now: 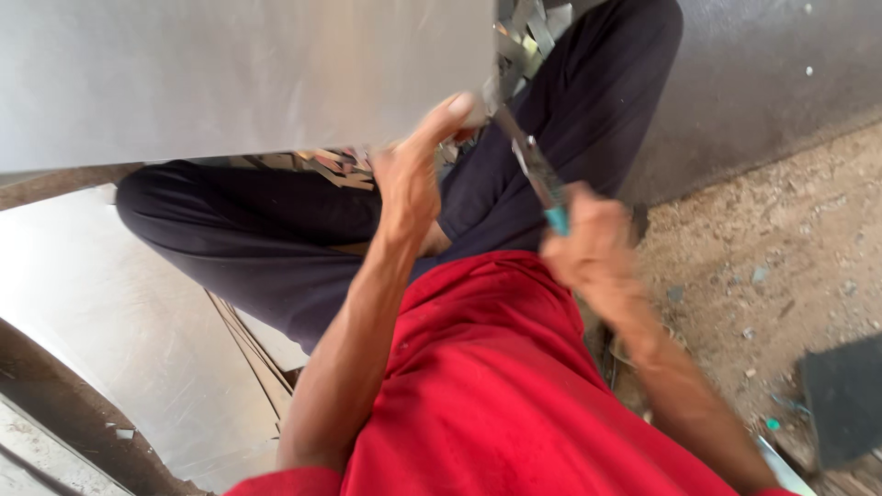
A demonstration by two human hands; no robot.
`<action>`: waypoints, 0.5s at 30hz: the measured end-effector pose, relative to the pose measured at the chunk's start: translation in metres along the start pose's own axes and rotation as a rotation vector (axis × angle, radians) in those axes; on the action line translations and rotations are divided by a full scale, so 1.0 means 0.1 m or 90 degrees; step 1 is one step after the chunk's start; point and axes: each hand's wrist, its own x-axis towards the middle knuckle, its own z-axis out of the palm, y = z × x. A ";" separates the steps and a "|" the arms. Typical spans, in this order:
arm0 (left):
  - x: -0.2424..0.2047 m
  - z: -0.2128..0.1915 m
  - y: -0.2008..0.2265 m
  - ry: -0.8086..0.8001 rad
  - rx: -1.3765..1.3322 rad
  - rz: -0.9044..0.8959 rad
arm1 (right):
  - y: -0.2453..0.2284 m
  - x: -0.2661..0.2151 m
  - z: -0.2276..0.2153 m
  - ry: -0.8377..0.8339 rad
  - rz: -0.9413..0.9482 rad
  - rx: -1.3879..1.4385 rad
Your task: The person sits cross-legged on the floor and uses tin snips to cut a large metal sheet into smaller pieces. They repeatedly position the snips, cut along the sheet, and drop the cut pieces onto a growing pile on the ground.
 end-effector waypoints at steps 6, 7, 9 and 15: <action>-0.19 0.56 -0.13 0.215 -0.095 0.075 | 0.09 -0.09 -0.13 -0.019 -0.191 0.167; -0.17 0.60 -0.10 0.230 -0.084 0.060 | 0.08 -0.11 -0.11 -0.009 -0.177 0.196; -0.14 0.50 -0.07 0.131 -0.189 0.034 | 0.02 -0.24 0.01 -0.004 -0.138 0.265; -0.06 -0.42 0.16 0.071 0.404 -0.199 | -0.06 -0.08 0.08 -0.027 -0.054 0.194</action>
